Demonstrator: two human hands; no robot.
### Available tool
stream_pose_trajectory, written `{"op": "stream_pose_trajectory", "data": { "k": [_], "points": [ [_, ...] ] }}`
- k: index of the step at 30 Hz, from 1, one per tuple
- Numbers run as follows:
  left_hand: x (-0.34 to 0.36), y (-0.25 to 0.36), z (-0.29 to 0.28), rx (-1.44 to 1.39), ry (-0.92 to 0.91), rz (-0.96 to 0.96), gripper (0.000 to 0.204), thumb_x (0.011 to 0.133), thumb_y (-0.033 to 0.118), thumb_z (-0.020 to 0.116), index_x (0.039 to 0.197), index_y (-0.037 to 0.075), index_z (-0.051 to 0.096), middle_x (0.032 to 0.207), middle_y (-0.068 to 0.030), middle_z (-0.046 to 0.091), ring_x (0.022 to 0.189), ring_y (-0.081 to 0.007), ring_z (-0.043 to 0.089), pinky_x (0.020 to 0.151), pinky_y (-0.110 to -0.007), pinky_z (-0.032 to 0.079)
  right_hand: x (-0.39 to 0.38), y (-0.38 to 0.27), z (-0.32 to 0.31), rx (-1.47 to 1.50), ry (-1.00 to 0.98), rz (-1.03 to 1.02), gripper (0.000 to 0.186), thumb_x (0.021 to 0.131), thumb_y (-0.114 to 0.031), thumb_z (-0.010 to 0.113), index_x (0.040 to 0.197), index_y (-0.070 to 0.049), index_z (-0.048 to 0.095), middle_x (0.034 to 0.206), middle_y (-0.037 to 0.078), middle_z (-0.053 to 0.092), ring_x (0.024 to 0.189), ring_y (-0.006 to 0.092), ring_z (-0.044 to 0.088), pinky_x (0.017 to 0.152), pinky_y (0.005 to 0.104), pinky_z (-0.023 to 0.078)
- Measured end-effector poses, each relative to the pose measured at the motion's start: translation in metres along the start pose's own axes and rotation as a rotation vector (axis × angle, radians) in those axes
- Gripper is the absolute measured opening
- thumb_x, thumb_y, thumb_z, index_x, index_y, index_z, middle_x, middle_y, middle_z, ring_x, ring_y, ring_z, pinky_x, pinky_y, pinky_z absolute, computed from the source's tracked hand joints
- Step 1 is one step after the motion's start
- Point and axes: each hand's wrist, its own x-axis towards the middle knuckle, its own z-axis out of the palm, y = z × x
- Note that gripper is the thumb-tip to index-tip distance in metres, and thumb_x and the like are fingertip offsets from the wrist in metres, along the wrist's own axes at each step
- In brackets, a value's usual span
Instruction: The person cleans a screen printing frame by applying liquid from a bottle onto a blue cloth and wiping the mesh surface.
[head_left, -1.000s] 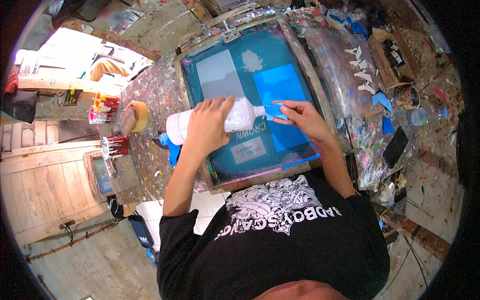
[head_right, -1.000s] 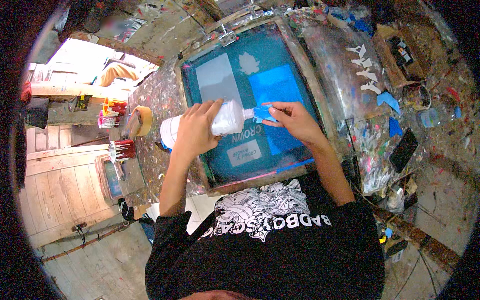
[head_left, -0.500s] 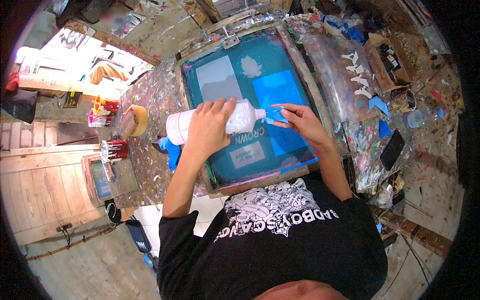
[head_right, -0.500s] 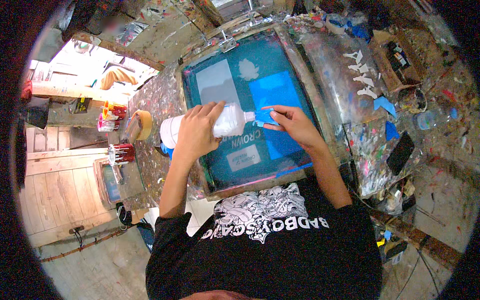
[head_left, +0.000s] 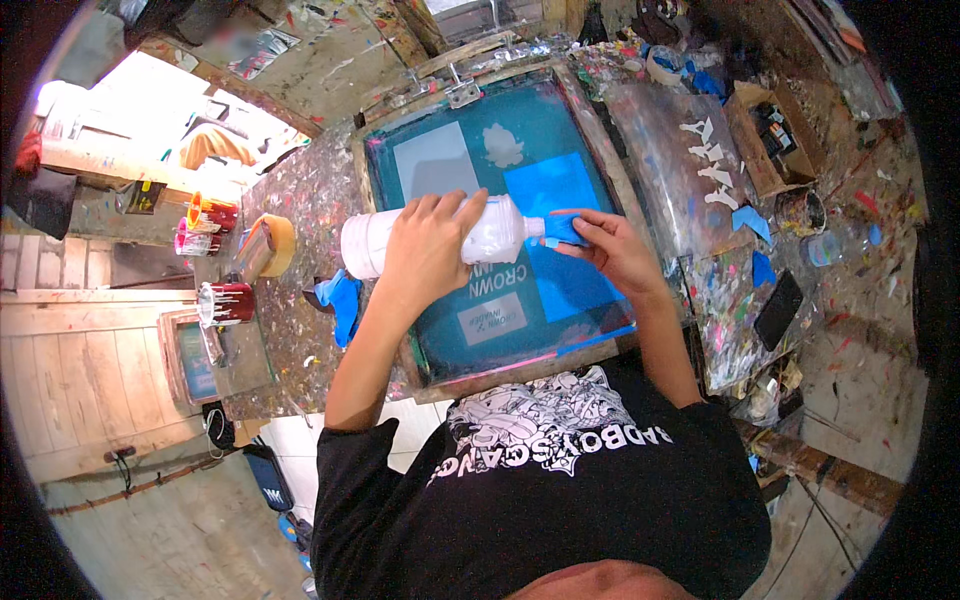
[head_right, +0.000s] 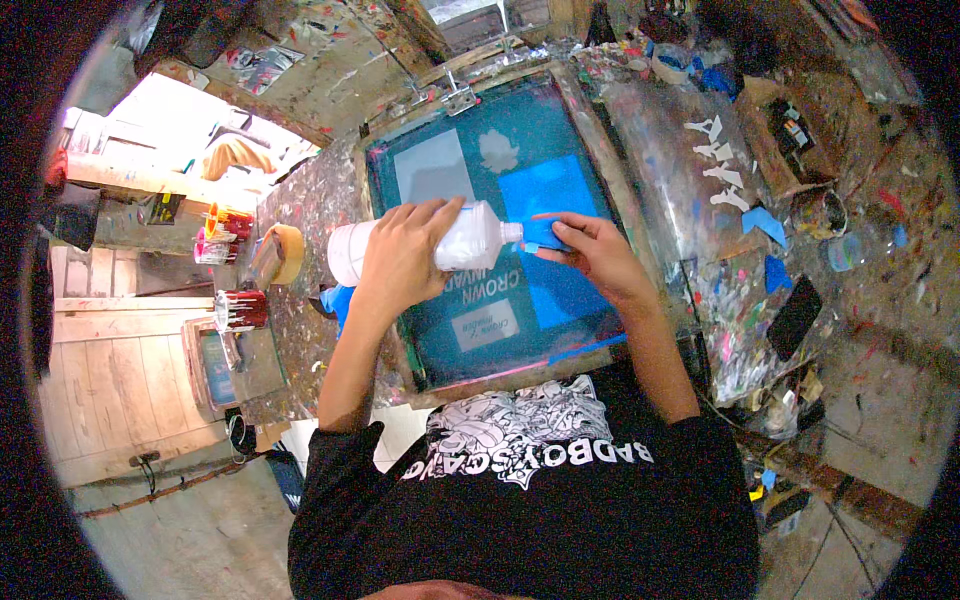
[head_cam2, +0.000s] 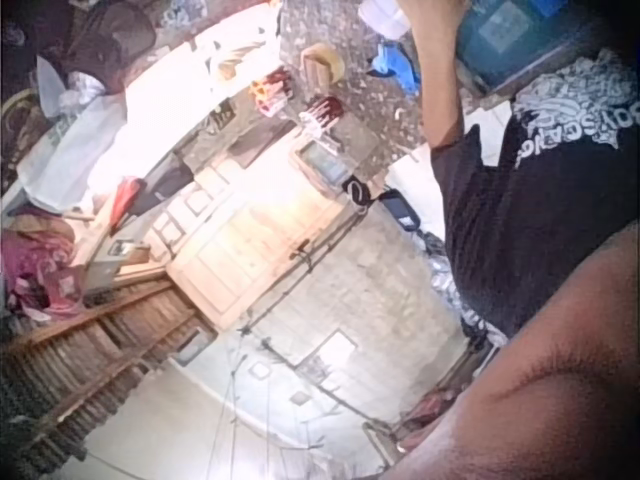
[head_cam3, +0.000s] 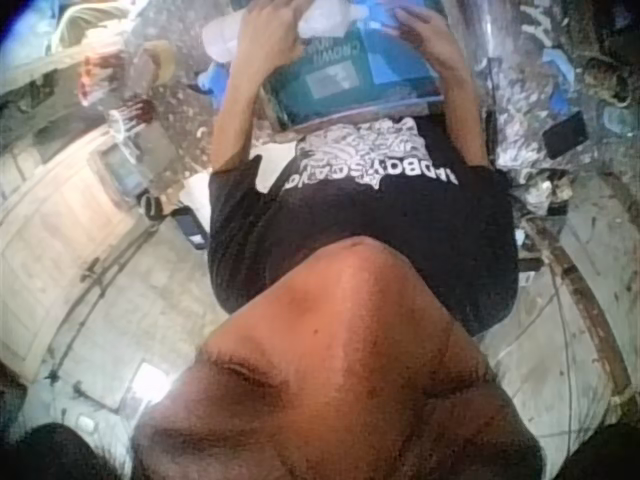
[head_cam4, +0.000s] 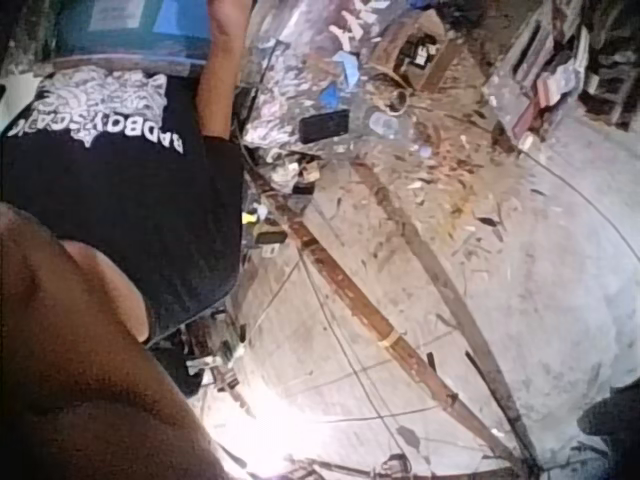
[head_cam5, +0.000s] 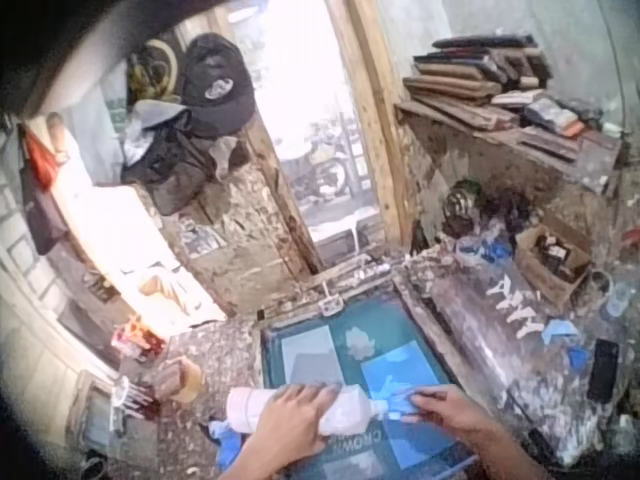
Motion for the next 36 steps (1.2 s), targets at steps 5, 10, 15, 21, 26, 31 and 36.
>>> {"op": "stream_pose_trajectory", "data": {
  "k": [5, 10, 15, 21, 26, 31, 36],
  "points": [
    [0.009, 0.000, -0.001, -0.249, 0.174, -0.044, 0.082, 0.056, 0.014, 0.087, 0.132, 0.008, 0.058, 0.120, -0.0138, 0.065, 0.107, -0.0346, 0.063, 0.095, -0.043, 0.051, 0.002, -0.021, -0.008, 0.182, -0.022, -0.049, 0.037, 0.105, -0.015, 0.050, 0.132, 0.010, 0.055, 0.125, 0.020, 0.064, 0.112, 0.0300, 0.068, 0.094, 0.0330, 0.059],
    [-0.007, -0.031, 0.011, -0.505, 0.476, -0.248, 0.088, 0.054, 0.022, 0.093, 0.132, 0.007, 0.057, 0.119, -0.0162, 0.068, 0.110, -0.0315, 0.066, 0.096, -0.043, 0.052, 0.006, -0.040, -0.002, 0.158, -0.082, -0.036, 0.040, 0.104, -0.020, 0.051, 0.132, 0.009, 0.055, 0.128, 0.022, 0.063, 0.117, 0.0336, 0.065, 0.102, 0.0403, 0.054],
    [-0.038, -0.104, 0.018, -0.610, 0.844, -0.609, 0.084, 0.057, 0.033, 0.097, 0.122, -0.002, 0.058, 0.110, -0.0180, 0.070, 0.100, -0.0267, 0.069, 0.088, -0.037, 0.054, 0.003, -0.028, -0.021, 0.227, -0.060, -0.025, 0.048, 0.106, -0.024, 0.048, 0.136, 0.013, 0.048, 0.135, 0.024, 0.058, 0.121, 0.0351, 0.062, 0.104, 0.0398, 0.054],
    [-0.067, -0.214, 0.053, -0.332, 1.061, -0.802, 0.086, 0.058, 0.033, 0.097, 0.125, -0.004, 0.057, 0.112, -0.0178, 0.069, 0.100, -0.0277, 0.067, 0.089, -0.039, 0.053, 0.008, -0.024, -0.021, -0.021, 0.052, -0.015, 0.043, 0.106, -0.025, 0.049, 0.130, 0.011, 0.056, 0.129, 0.022, 0.062, 0.120, 0.0339, 0.063, 0.104, 0.0444, 0.052],
    [-0.080, -0.271, 0.084, -0.345, 1.122, -0.831, 0.088, 0.059, 0.032, 0.097, 0.128, -0.005, 0.056, 0.115, -0.0181, 0.069, 0.102, -0.0285, 0.067, 0.091, -0.039, 0.051, 0.025, -0.026, -0.025, -0.107, 0.052, 0.003, 0.037, 0.102, -0.018, 0.057, 0.129, 0.007, 0.059, 0.126, 0.017, 0.065, 0.116, 0.0288, 0.065, 0.104, 0.0416, 0.053],
    [-0.075, -0.279, 0.094, -0.300, 1.126, -0.841, 0.087, 0.062, 0.031, 0.096, 0.126, -0.009, 0.052, 0.120, -0.0209, 0.065, 0.110, -0.0313, 0.063, 0.097, -0.040, 0.048, 0.039, -0.039, -0.031, -0.230, 0.026, 0.026, 0.032, 0.099, -0.015, 0.062, 0.125, 0.004, 0.064, 0.122, 0.013, 0.067, 0.113, 0.0232, 0.066, 0.102, 0.0376, 0.053],
    [-0.107, -0.186, 0.098, -0.141, 1.066, -0.795, 0.076, 0.071, 0.028, 0.090, 0.127, -0.007, 0.052, 0.120, -0.0198, 0.062, 0.114, -0.0340, 0.058, 0.100, -0.044, 0.045, 0.070, -0.034, -0.043, -0.441, -0.019, 0.080, 0.032, 0.098, -0.015, 0.065, 0.124, 0.003, 0.066, 0.120, 0.011, 0.068, 0.111, 0.0203, 0.065, 0.102, 0.0367, 0.053]
  ]
}}
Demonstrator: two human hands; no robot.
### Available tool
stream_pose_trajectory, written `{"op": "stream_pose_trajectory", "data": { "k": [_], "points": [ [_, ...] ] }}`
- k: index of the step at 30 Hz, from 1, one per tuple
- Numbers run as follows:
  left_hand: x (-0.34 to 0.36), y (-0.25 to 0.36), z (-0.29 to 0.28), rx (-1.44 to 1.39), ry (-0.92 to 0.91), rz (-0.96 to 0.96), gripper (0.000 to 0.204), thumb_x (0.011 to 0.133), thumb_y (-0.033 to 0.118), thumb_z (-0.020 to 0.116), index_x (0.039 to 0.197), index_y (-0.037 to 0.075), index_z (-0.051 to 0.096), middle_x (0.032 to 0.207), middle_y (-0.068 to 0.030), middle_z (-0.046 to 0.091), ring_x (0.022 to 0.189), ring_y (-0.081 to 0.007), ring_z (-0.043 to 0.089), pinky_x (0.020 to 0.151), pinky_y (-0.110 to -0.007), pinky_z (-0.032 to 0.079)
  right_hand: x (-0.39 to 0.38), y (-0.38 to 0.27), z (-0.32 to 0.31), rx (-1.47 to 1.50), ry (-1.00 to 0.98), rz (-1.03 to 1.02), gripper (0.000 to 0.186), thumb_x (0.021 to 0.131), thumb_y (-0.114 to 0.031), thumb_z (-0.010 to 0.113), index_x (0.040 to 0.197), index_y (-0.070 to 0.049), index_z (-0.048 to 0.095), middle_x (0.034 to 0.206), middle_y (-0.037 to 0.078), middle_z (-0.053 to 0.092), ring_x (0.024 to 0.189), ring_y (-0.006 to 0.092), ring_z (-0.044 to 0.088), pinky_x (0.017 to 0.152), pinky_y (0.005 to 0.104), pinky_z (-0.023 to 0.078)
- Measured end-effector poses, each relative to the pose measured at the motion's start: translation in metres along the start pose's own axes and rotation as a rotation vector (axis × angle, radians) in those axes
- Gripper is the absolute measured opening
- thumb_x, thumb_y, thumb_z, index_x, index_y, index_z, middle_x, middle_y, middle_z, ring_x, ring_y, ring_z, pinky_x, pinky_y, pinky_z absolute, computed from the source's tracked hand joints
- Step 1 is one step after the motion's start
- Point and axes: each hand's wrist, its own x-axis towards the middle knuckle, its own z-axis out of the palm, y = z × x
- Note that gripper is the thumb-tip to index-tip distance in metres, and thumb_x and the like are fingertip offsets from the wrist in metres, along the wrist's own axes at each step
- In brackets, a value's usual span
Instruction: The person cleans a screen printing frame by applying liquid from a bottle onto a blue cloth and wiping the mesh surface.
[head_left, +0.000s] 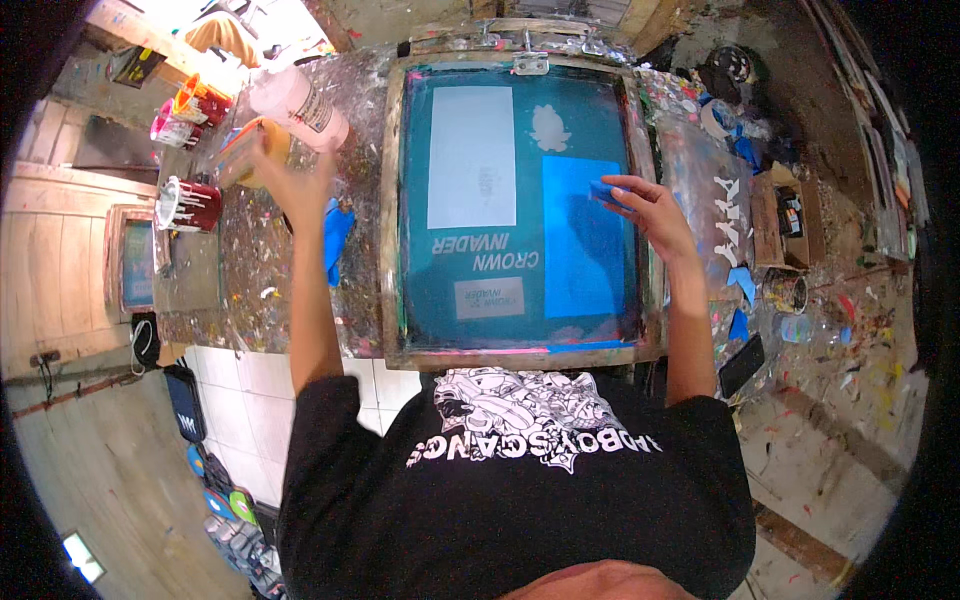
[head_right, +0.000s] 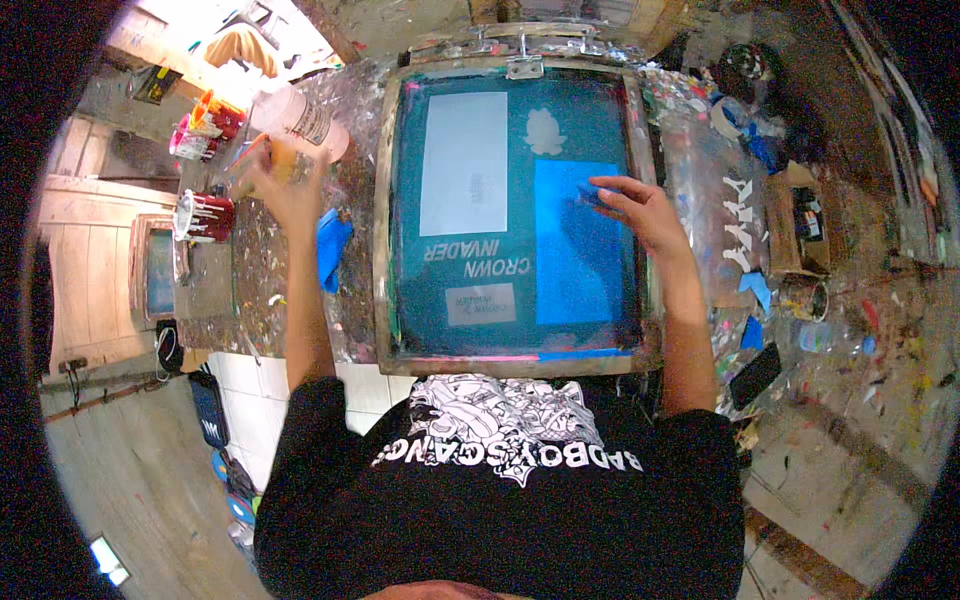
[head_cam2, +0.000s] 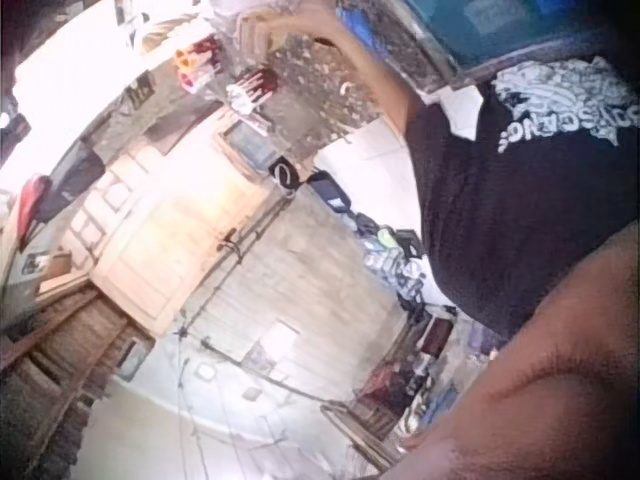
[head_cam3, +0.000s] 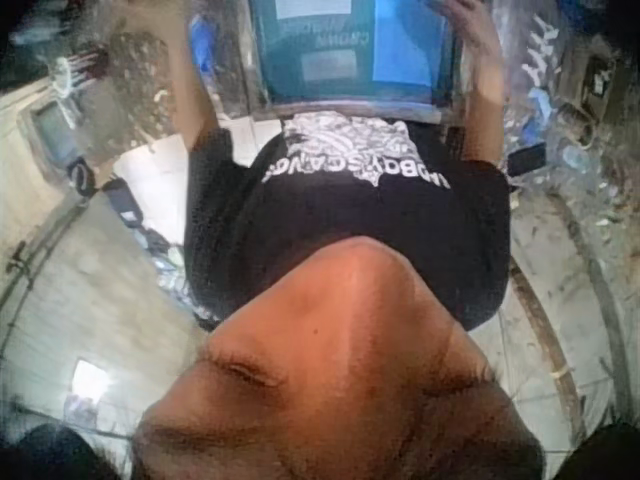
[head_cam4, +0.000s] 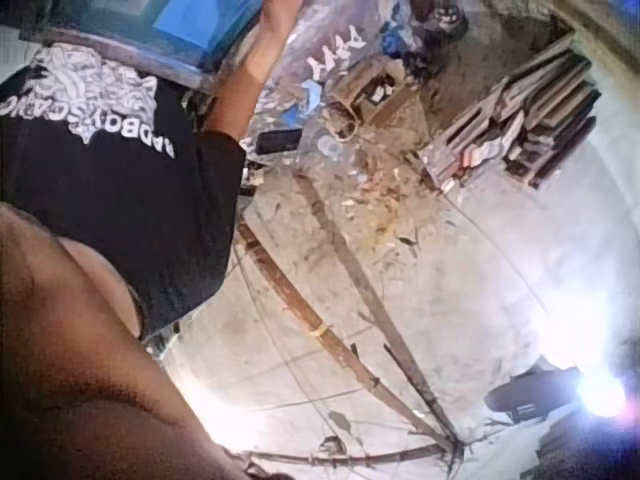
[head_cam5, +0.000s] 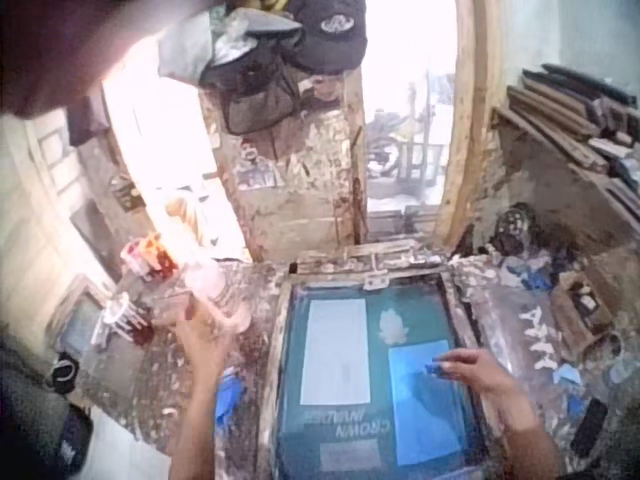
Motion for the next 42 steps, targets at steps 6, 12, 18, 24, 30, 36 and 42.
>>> {"op": "stream_pose_trajectory", "data": {
  "k": [6, 12, 18, 24, 30, 36, 42],
  "points": [
    [-0.198, 0.132, -0.149, -0.187, -0.903, 0.086, 0.045, 0.073, 0.018, 0.081, 0.113, 0.005, 0.066, 0.117, -0.0163, 0.063, 0.115, -0.0376, 0.058, 0.102, -0.048, 0.045, 0.017, 0.004, -0.026, -0.148, -0.025, 0.032, 0.033, 0.095, -0.018, 0.068, 0.121, 0.003, 0.069, 0.119, 0.012, 0.069, 0.108, 0.0191, 0.066, 0.098, 0.0351, 0.054],
    [-0.233, 0.137, -0.156, -0.052, -0.933, 0.070, 0.048, 0.068, 0.018, 0.085, 0.110, 0.007, 0.067, 0.113, -0.0131, 0.062, 0.109, -0.0354, 0.058, 0.095, -0.047, 0.046, 0.105, 0.002, -0.012, -0.848, -0.148, -0.321, 0.033, 0.092, -0.017, 0.068, 0.123, -0.005, 0.069, 0.118, 0.012, 0.072, 0.109, 0.0215, 0.068, 0.096, 0.0358, 0.053],
    [-0.224, 0.148, -0.169, -0.013, -0.862, 0.137, 0.049, 0.069, 0.024, 0.083, 0.111, 0.006, 0.065, 0.110, -0.0095, 0.063, 0.104, -0.0308, 0.059, 0.093, -0.045, 0.044, 0.127, 0.032, 0.002, -1.168, -0.171, -0.860, 0.031, 0.086, -0.004, 0.062, 0.115, -0.008, 0.072, 0.119, 0.015, 0.070, 0.112, 0.0345, 0.066, 0.095, 0.0396, 0.053],
    [-0.218, 0.154, -0.175, -0.017, -0.843, 0.151, 0.051, 0.068, 0.024, 0.084, 0.111, 0.004, 0.064, 0.111, -0.0100, 0.063, 0.104, -0.0312, 0.059, 0.094, -0.045, 0.044, -0.019, 0.036, 0.032, -1.201, -0.538, -0.955, 0.037, 0.085, -0.005, 0.063, 0.121, -0.012, 0.070, 0.098, 0.014, 0.067, 0.088, 0.0356, 0.064, 0.086, 0.0426, 0.054],
    [-0.228, 0.148, -0.171, -0.022, -0.861, 0.126, 0.050, 0.068, 0.021, 0.084, 0.112, 0.006, 0.065, 0.113, -0.0110, 0.063, 0.107, -0.0333, 0.058, 0.094, -0.046, 0.044, 0.099, 0.012, 0.006, -1.536, -0.243, -0.731, 0.022, 0.092, -0.011, 0.055, 0.108, -0.010, 0.070, 0.103, 0.015, 0.067, 0.099, 0.0327, 0.064, 0.086, 0.0380, 0.054],
    [-0.233, 0.146, -0.168, -0.004, -0.844, 0.135, 0.048, 0.068, 0.019, 0.084, 0.110, 0.003, 0.065, 0.112, -0.0105, 0.064, 0.105, -0.0312, 0.060, 0.094, -0.045, 0.044, 0.007, 0.048, 0.036, -1.174, -0.846, -0.901, 0.016, 0.088, -0.012, 0.057, 0.100, -0.007, 0.067, 0.096, 0.014, 0.067, 0.095, 0.0332, 0.065, 0.084, 0.0443, 0.054],
    [-0.231, 0.146, -0.162, -0.015, -0.854, 0.155, 0.047, 0.069, 0.022, 0.084, 0.108, 0.004, 0.066, 0.110, -0.0096, 0.064, 0.104, -0.0310, 0.060, 0.094, -0.045, 0.044, 0.054, 0.043, -0.010, -1.014, -0.440, -0.595, 0.012, 0.086, -0.009, 0.062, 0.096, -0.004, 0.067, 0.099, 0.012, 0.067, 0.098, 0.0302, 0.065, 0.085, 0.0415, 0.054]
  ]
}}
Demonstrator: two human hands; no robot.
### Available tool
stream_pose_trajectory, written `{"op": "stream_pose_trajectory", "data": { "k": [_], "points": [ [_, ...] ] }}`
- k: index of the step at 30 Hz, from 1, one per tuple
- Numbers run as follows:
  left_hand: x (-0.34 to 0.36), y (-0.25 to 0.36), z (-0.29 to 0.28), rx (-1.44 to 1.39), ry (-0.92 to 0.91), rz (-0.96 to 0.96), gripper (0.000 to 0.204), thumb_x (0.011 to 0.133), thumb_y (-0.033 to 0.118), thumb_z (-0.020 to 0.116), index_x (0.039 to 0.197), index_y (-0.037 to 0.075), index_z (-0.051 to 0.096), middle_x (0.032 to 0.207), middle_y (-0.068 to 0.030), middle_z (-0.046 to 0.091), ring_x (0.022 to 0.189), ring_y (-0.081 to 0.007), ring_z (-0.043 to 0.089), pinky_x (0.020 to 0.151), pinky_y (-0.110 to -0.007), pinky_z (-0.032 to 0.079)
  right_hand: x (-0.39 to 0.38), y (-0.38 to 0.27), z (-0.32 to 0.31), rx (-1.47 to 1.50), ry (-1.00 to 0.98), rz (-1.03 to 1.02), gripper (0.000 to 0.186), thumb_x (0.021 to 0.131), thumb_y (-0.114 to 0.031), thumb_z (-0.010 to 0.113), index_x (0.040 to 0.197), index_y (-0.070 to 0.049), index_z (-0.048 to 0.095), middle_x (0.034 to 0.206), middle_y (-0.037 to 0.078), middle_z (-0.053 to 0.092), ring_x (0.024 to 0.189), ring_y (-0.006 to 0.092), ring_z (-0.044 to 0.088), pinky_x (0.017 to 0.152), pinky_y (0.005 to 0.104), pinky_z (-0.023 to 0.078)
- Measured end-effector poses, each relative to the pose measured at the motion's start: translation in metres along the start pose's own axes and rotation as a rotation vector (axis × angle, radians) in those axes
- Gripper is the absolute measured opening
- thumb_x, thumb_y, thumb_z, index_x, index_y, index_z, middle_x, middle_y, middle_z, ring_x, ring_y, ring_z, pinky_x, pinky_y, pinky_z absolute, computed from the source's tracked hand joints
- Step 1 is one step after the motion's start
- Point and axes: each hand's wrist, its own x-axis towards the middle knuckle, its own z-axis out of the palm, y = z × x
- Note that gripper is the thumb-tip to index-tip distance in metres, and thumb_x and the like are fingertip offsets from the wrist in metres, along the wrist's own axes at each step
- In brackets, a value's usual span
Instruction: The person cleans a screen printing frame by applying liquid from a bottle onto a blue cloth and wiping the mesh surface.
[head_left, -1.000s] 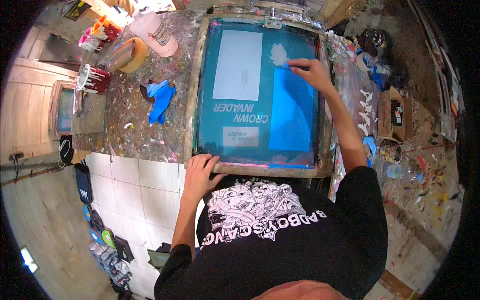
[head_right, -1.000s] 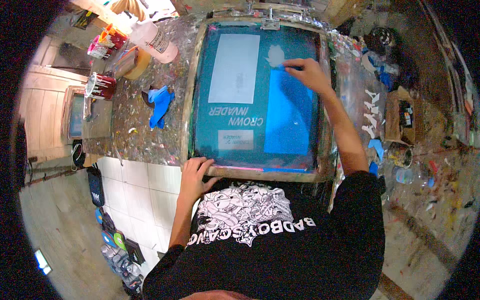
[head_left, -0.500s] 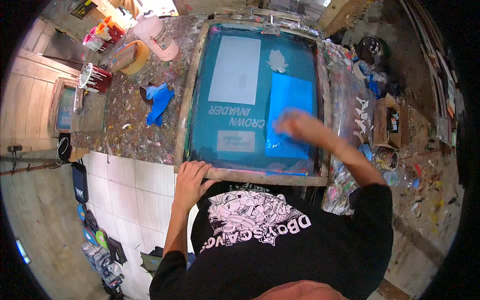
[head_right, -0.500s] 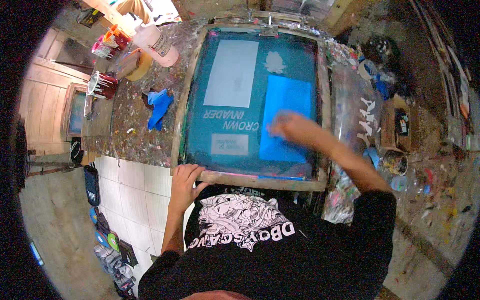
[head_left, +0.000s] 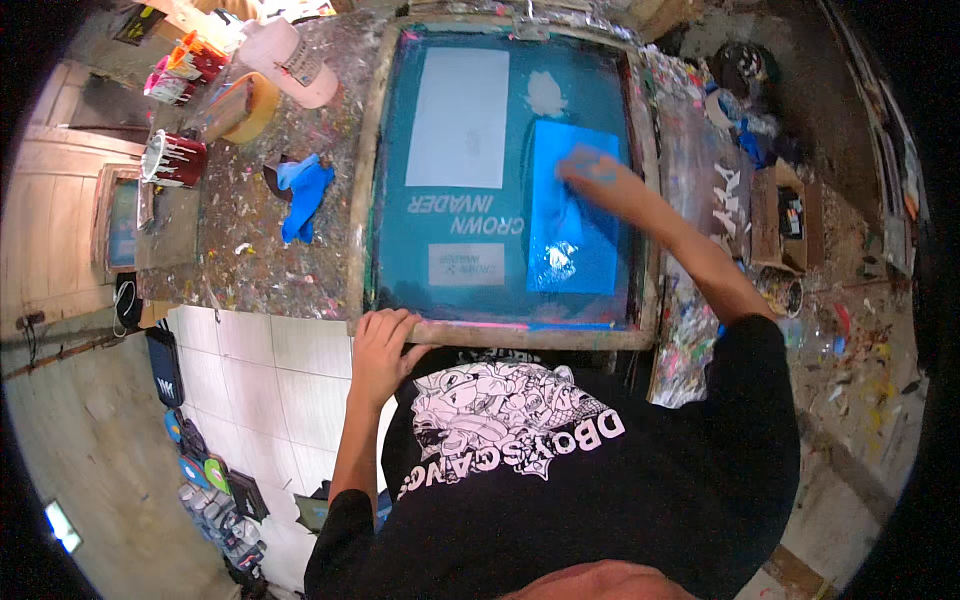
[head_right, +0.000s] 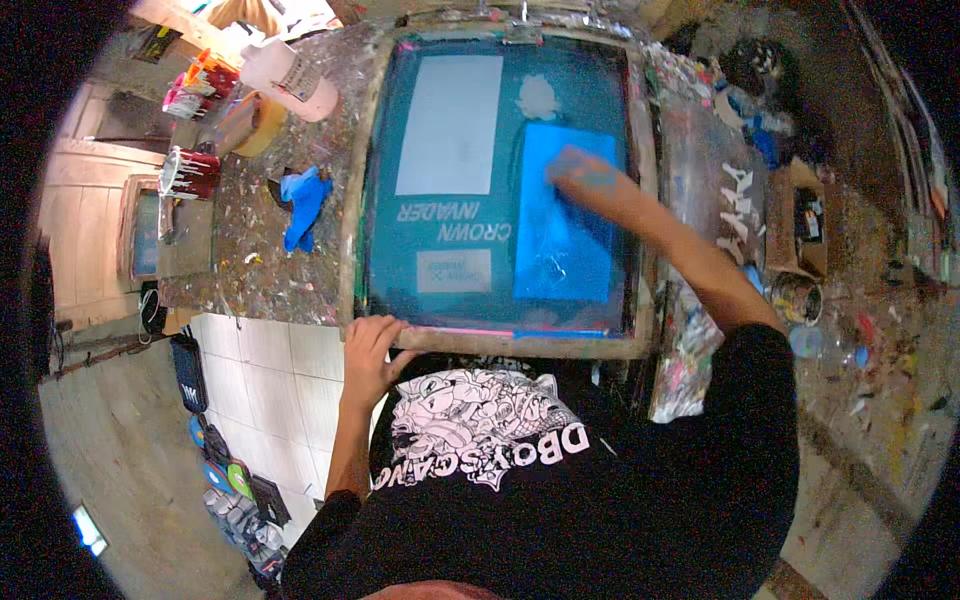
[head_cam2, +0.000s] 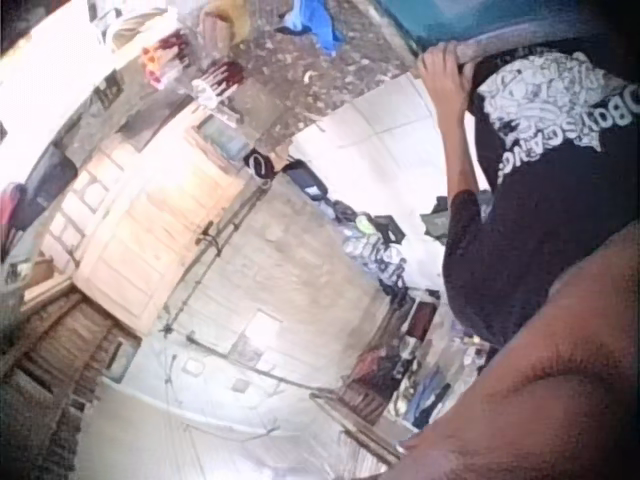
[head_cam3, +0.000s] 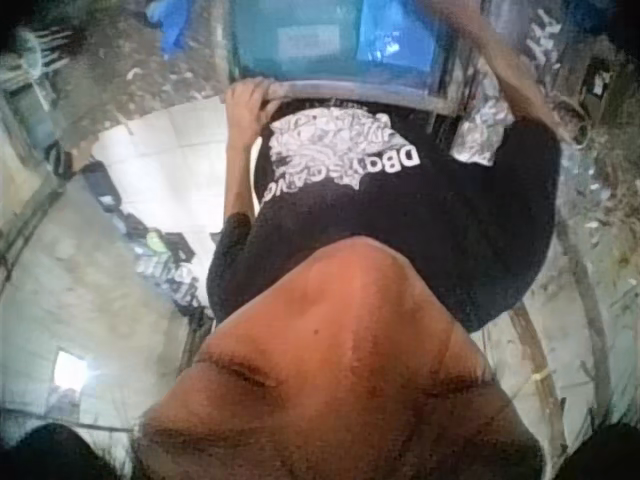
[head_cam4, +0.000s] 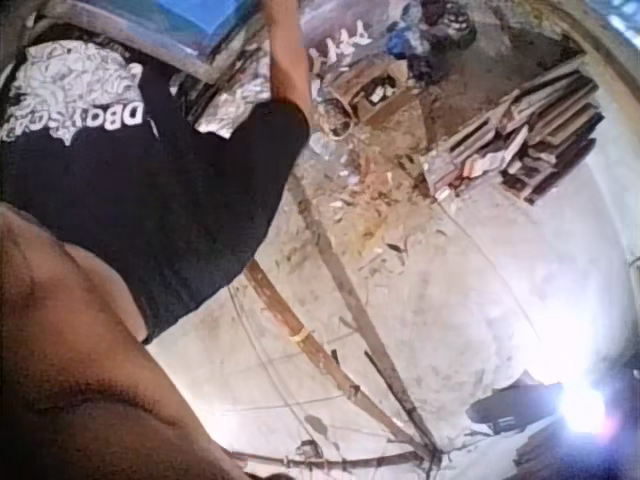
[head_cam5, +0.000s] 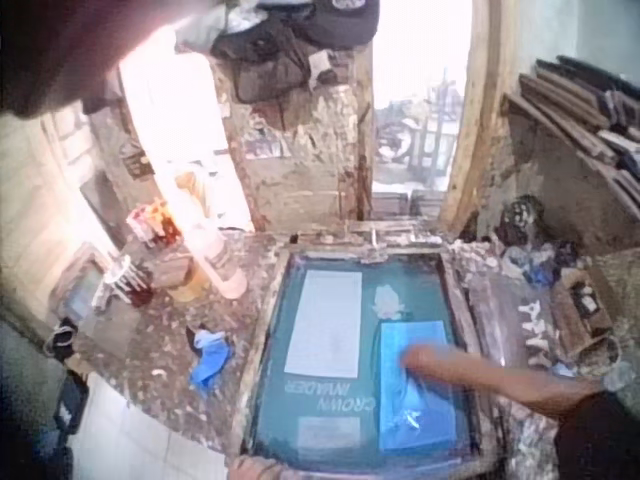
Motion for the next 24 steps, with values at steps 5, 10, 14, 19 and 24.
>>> {"op": "stream_pose_trajectory", "data": {
  "k": [5, 10, 14, 19, 24],
  "points": [
    [-0.004, 0.004, -0.002, 0.016, 0.002, -0.052, 0.047, 0.069, 0.023, 0.084, 0.108, 0.005, 0.066, 0.110, -0.0088, 0.064, 0.104, -0.0307, 0.059, 0.094, -0.045, 0.044, -0.006, -0.052, -0.006, -0.177, 0.121, -0.109, 0.020, 0.090, -0.011, 0.065, 0.108, -0.003, 0.070, 0.112, 0.014, 0.068, 0.103, 0.0321, 0.063, 0.090, 0.0417, 0.052],
    [-0.006, 0.000, 0.001, 0.018, -0.007, -0.060, 0.047, 0.068, 0.021, 0.085, 0.109, 0.006, 0.066, 0.110, -0.0083, 0.064, 0.105, -0.0301, 0.059, 0.094, -0.045, 0.044, -0.030, -0.076, -0.009, -0.317, 0.141, 0.043, 0.027, 0.089, -0.012, 0.067, 0.114, -0.004, 0.070, 0.116, 0.016, 0.066, 0.110, 0.0335, 0.062, 0.095, 0.0429, 0.051],
    [-0.003, -0.001, 0.003, -0.010, 0.000, -0.053, 0.048, 0.066, 0.019, 0.085, 0.109, 0.006, 0.066, 0.110, -0.0096, 0.064, 0.105, -0.0314, 0.059, 0.094, -0.047, 0.043, -0.027, -0.073, 0.006, -0.190, 0.094, 0.078, 0.029, 0.091, -0.015, 0.068, 0.117, -0.004, 0.069, 0.120, 0.017, 0.063, 0.112, 0.0351, 0.060, 0.095, 0.0434, 0.051],
    [-0.001, 0.001, 0.002, 0.020, -0.019, -0.050, 0.045, 0.070, 0.021, 0.084, 0.109, 0.006, 0.066, 0.111, -0.0083, 0.064, 0.107, -0.0301, 0.059, 0.094, -0.045, 0.043, 0.001, -0.004, 0.020, -0.253, 0.203, 0.038, 0.030, 0.090, -0.014, 0.070, 0.119, -0.004, 0.069, 0.117, 0.017, 0.063, 0.107, 0.0324, 0.061, 0.092, 0.0413, 0.052],
    [-0.005, -0.002, 0.003, 0.019, -0.022, -0.051, 0.047, 0.068, 0.022, 0.083, 0.109, 0.006, 0.066, 0.111, -0.0095, 0.064, 0.104, -0.0318, 0.059, 0.093, -0.046, 0.043, -0.020, -0.095, 0.048, 0.081, -0.180, 0.147, 0.023, 0.097, -0.010, 0.059, 0.118, -0.003, 0.066, 0.113, 0.019, 0.062, 0.102, 0.0326, 0.063, 0.088, 0.0416, 0.053]
  ]
}}
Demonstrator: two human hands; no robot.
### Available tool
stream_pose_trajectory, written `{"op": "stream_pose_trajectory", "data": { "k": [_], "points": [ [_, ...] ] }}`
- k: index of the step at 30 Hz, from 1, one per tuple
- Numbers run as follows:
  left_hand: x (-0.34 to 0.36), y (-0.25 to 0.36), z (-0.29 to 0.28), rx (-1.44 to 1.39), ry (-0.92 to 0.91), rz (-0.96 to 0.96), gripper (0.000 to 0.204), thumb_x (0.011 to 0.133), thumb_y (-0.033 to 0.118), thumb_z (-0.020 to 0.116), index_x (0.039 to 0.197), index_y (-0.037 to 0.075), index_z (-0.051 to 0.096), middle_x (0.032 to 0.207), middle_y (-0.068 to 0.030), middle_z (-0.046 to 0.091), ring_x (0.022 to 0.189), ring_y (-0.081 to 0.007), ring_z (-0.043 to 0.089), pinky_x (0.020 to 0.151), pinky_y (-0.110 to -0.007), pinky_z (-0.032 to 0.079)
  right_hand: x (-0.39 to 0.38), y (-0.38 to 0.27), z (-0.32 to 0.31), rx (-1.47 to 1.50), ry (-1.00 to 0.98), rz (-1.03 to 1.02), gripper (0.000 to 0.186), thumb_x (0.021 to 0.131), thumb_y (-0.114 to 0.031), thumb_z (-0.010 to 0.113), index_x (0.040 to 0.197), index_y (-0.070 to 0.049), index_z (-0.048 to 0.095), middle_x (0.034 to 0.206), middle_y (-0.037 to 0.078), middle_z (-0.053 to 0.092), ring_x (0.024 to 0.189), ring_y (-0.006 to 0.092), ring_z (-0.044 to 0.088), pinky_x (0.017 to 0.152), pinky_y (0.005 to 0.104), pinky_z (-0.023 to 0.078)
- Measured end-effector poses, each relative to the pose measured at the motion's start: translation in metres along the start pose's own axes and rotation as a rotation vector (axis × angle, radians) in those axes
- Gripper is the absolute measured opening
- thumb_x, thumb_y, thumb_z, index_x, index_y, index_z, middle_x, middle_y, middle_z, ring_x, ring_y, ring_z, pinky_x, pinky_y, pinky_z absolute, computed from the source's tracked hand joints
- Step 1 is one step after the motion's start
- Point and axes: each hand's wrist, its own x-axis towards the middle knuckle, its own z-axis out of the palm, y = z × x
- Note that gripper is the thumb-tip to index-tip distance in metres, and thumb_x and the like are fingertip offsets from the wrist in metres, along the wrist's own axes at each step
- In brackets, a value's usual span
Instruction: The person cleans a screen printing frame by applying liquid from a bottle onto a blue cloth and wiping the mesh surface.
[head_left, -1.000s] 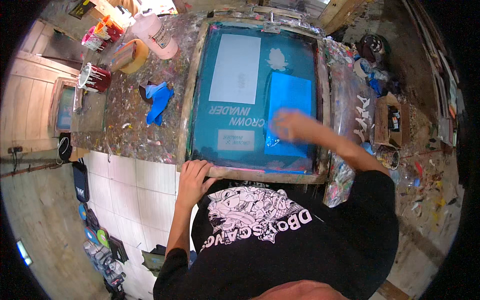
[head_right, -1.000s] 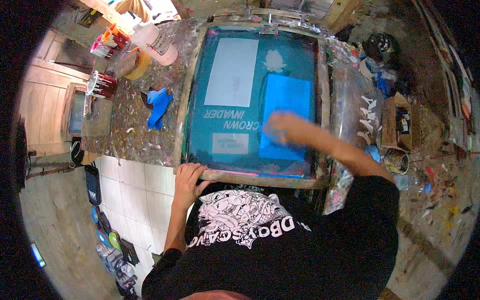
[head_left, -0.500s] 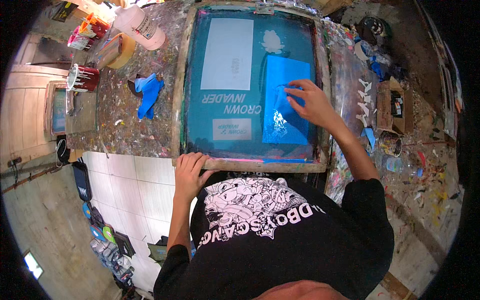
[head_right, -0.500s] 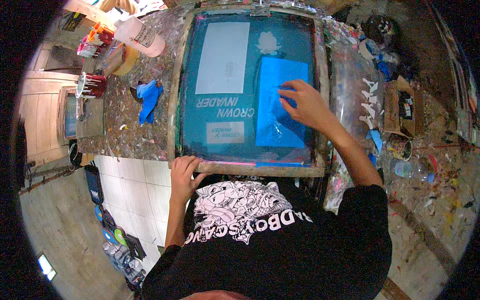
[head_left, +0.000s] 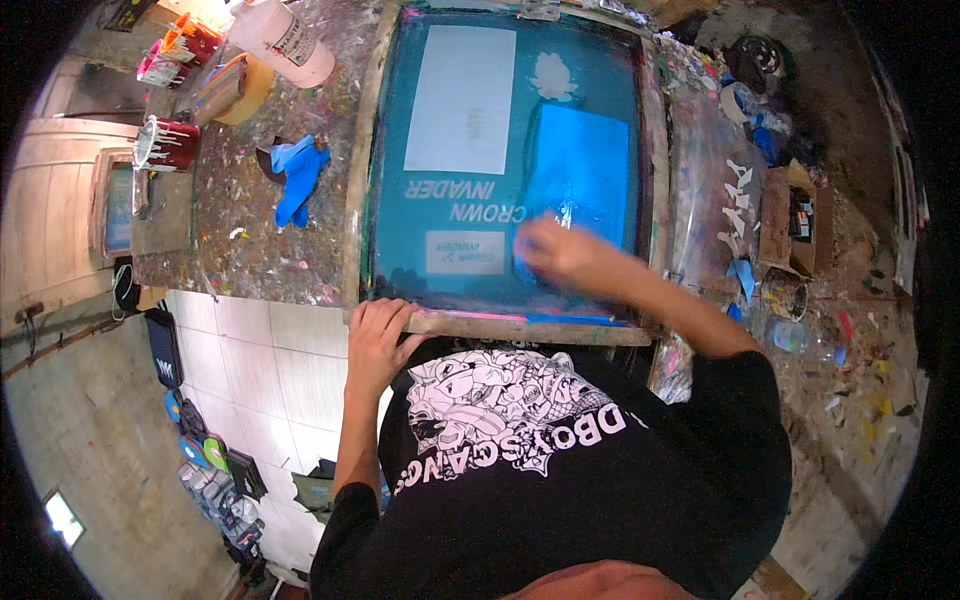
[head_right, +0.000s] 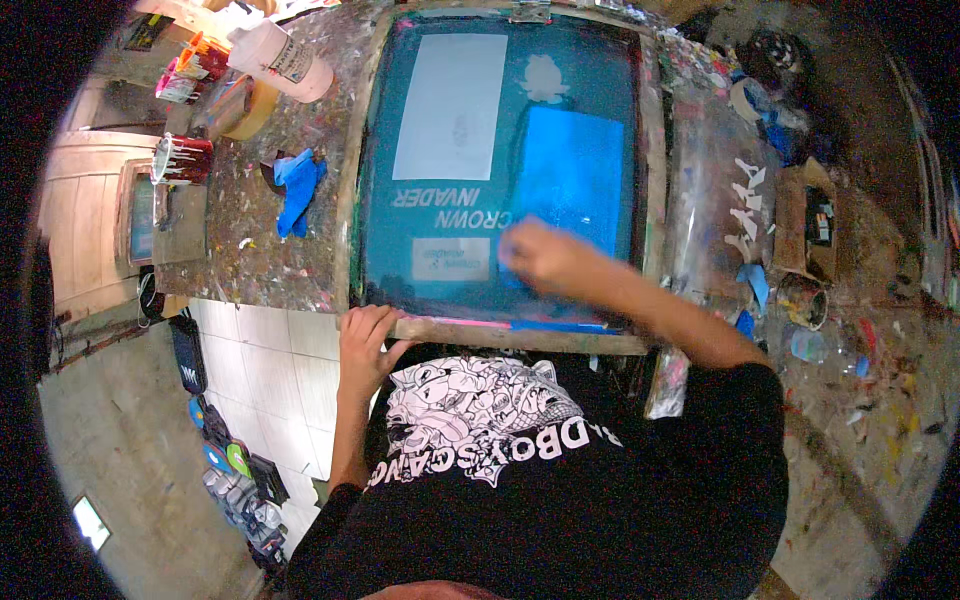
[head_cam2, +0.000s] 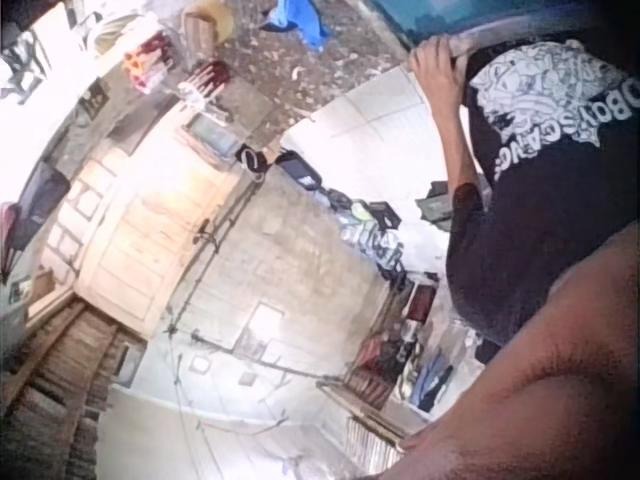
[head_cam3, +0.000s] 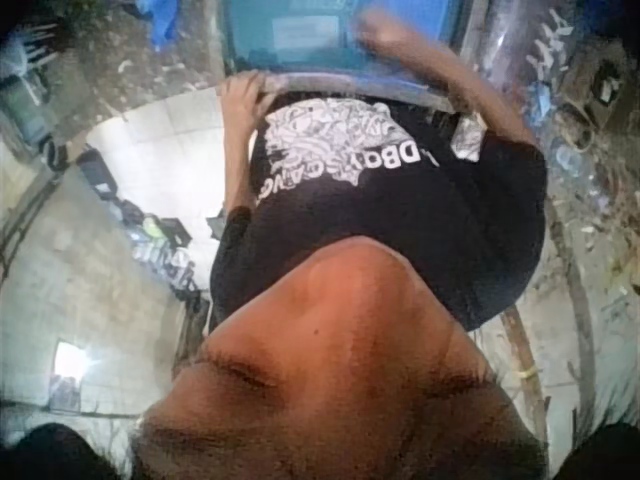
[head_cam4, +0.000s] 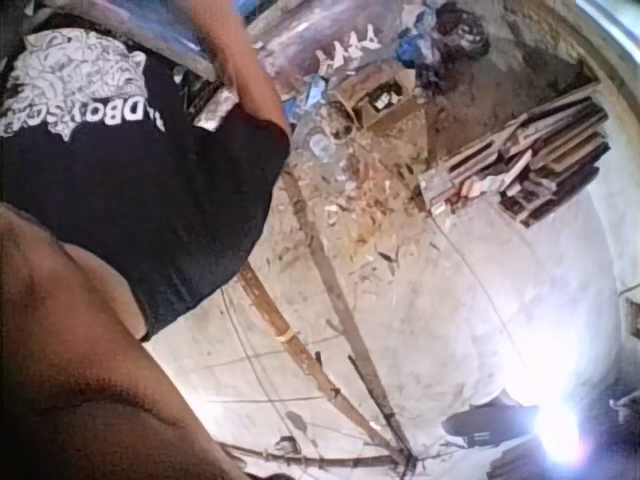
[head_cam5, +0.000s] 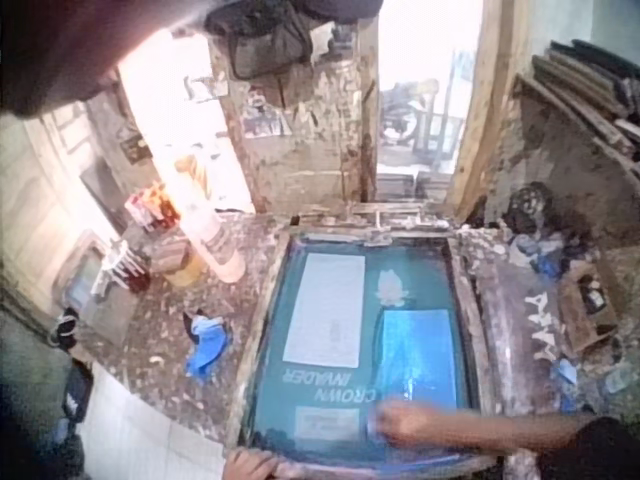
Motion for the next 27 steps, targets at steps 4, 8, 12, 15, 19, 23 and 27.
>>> {"op": "stream_pose_trajectory", "data": {
  "k": [4, 8, 12, 15, 19, 23, 27],
  "points": [
    [-0.003, 0.002, 0.002, -0.018, -0.018, -0.009, 0.048, 0.068, 0.022, 0.083, 0.110, 0.006, 0.066, 0.111, -0.0094, 0.065, 0.104, -0.0312, 0.059, 0.093, -0.046, 0.043, 0.001, 0.040, -0.022, -0.125, 0.073, -0.182, 0.024, 0.094, -0.018, 0.061, 0.109, 0.000, 0.063, 0.107, 0.021, 0.061, 0.099, 0.0336, 0.061, 0.083, 0.0413, 0.053],
    [0.000, -0.003, 0.005, 0.007, -0.014, 0.013, 0.048, 0.068, 0.023, 0.084, 0.110, 0.007, 0.067, 0.111, -0.0093, 0.065, 0.104, -0.0304, 0.060, 0.093, -0.046, 0.044, 0.001, 0.056, -0.005, -0.131, 0.065, -0.005, 0.030, 0.095, -0.027, 0.062, 0.106, 0.001, 0.062, 0.106, 0.023, 0.060, 0.099, 0.0342, 0.059, 0.086, 0.0417, 0.051],
    [0.000, -0.001, 0.002, 0.007, 0.001, -0.002, 0.050, 0.066, 0.023, 0.085, 0.110, 0.007, 0.067, 0.110, -0.0084, 0.065, 0.104, -0.0301, 0.060, 0.093, -0.046, 0.044, -0.030, -0.019, 0.007, 0.155, -0.150, 0.100, 0.029, 0.097, -0.025, 0.059, 0.111, 0.000, 0.063, 0.105, 0.021, 0.060, 0.095, 0.0317, 0.061, 0.082, 0.0419, 0.052],
    [-0.001, -0.003, 0.002, 0.000, -0.018, 0.001, 0.050, 0.066, 0.022, 0.085, 0.111, 0.007, 0.067, 0.111, -0.0078, 0.065, 0.104, -0.0301, 0.060, 0.093, -0.046, 0.044, 0.012, 0.040, -0.034, -0.031, 0.094, 0.180, 0.036, 0.101, -0.036, 0.056, 0.105, -0.001, 0.061, 0.105, 0.022, 0.060, 0.100, 0.0359, 0.059, 0.091, 0.0464, 0.047],
    [0.003, -0.002, 0.002, 0.006, -0.008, 0.016, 0.046, 0.070, 0.023, 0.083, 0.110, 0.006, 0.067, 0.110, -0.0076, 0.065, 0.105, -0.0287, 0.061, 0.093, -0.045, 0.044, -0.016, 0.007, 0.015, 0.113, 0.067, -0.078, 0.035, 0.100, -0.035, 0.058, 0.104, -0.001, 0.061, 0.105, 0.022, 0.061, 0.098, 0.0358, 0.059, 0.090, 0.0459, 0.047],
    [0.001, -0.003, 0.003, 0.011, -0.016, 0.007, 0.047, 0.069, 0.024, 0.084, 0.109, 0.006, 0.067, 0.109, -0.0079, 0.066, 0.104, -0.0287, 0.061, 0.093, -0.045, 0.044, -0.044, 0.033, -0.028, -0.242, -0.145, 0.033, 0.021, 0.101, -0.018, 0.053, 0.111, -0.004, 0.065, 0.108, 0.018, 0.064, 0.102, 0.0319, 0.064, 0.088, 0.0416, 0.054],
    [-0.002, -0.008, 0.009, 0.016, 0.006, 0.016, 0.047, 0.068, 0.021, 0.084, 0.109, 0.006, 0.068, 0.110, -0.0074, 0.066, 0.104, -0.0279, 0.061, 0.095, -0.045, 0.044, -0.044, 0.039, -0.022, -0.287, 0.024, -0.104, 0.017, 0.089, -0.005, 0.060, 0.104, -0.005, 0.067, 0.100, 0.014, 0.064, 0.091, 0.0314, 0.065, 0.080, 0.0411, 0.056]
  ]
}}
